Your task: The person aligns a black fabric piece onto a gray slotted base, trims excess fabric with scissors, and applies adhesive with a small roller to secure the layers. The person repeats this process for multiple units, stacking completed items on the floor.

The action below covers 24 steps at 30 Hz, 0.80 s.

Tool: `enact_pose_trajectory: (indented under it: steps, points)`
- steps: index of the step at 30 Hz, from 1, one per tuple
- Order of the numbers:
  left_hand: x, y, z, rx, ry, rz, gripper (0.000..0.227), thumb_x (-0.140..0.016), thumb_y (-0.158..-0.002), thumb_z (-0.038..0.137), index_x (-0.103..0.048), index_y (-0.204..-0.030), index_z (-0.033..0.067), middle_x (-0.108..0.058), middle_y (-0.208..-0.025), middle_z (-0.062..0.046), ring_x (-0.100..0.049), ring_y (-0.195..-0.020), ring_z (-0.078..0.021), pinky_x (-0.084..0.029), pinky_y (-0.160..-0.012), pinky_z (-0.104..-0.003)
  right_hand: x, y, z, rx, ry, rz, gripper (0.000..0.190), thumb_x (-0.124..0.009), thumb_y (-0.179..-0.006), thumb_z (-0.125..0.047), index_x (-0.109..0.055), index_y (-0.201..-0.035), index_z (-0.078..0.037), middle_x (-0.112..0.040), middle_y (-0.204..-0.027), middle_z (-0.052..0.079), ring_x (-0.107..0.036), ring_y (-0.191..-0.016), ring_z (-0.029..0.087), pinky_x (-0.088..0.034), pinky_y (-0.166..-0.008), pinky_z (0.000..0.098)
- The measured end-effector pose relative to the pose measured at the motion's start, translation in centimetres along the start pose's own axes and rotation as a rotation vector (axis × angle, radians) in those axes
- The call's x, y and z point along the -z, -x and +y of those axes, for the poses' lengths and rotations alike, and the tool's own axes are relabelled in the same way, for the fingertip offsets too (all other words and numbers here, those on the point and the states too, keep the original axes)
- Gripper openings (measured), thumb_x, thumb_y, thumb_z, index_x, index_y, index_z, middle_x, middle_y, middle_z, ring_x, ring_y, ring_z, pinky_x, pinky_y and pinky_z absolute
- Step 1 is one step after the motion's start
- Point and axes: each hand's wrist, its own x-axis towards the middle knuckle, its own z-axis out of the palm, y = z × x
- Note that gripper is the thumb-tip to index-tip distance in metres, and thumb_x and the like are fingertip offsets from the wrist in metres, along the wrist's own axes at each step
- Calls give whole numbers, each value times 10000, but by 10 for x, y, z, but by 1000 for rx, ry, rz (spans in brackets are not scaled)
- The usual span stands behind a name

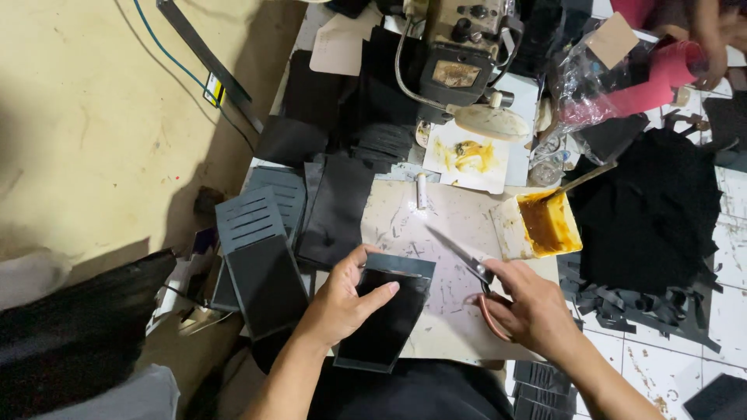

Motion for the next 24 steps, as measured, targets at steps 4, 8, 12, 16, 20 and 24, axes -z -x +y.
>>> enact_pose_trajectory:
  steps: [4,8,12,16,20,24]
  points:
    - [-1,-2,2,-47,-20,41,265,-731,-885,14,-647,-1136,37,-723,-1043,-51,-644,-963,-133,-490,-926,-267,-26,-21,-11,-213,21,112,548,-792,-818,-266,-637,-1310,-80,-643,-888,60,-594,-638,167,-479,-548,303]
    - [-1,-1,2,-44,-59,118,128,-694,-933,23,-699,-1060,10,-729,-984,-48,-641,-888,-114,-509,-884,-256,-56,-45,-1,-249,83,107,619,-622,-930,-263,-448,-1474,-25,-602,-1129,163,-620,-925,318,-519,-792,409]
    - [3,1,0,-45,-29,166,108,-679,-936,-8,-694,-1043,-6,-748,-1006,-74,-653,-888,-120,-518,-869,-253,-80,-65,11,-186,219,162,561,-572,-978,-207,-427,-1450,59,-557,-1093,212,-614,-858,339,-549,-694,441]
    - [5,1,3,-54,-46,180,71,-685,-939,11,-697,-1010,11,-734,-970,-61,-640,-879,-118,-507,-872,-254,-87,-82,14,-176,238,212,548,-581,-986,-183,-425,-1431,97,-543,-1070,254,-593,-887,369,-537,-792,445]
    - [6,-1,1,-64,-38,134,97,-658,-955,6,-685,-1047,-3,-740,-1011,-76,-647,-907,-122,-507,-886,-256,-96,-95,28,-204,317,280,483,-619,-957,-176,-489,-1341,86,-557,-1102,281,-609,-918,415,-545,-800,483]
    - [7,0,21,-28,-135,44,159,-629,-962,35,-657,-1116,5,-750,-1092,-95,-667,-968,-143,-520,-914,-275,-82,-92,21,-94,344,311,316,-637,-946,-166,-570,-1177,39,-603,-1100,259,-625,-901,408,-533,-804,466]
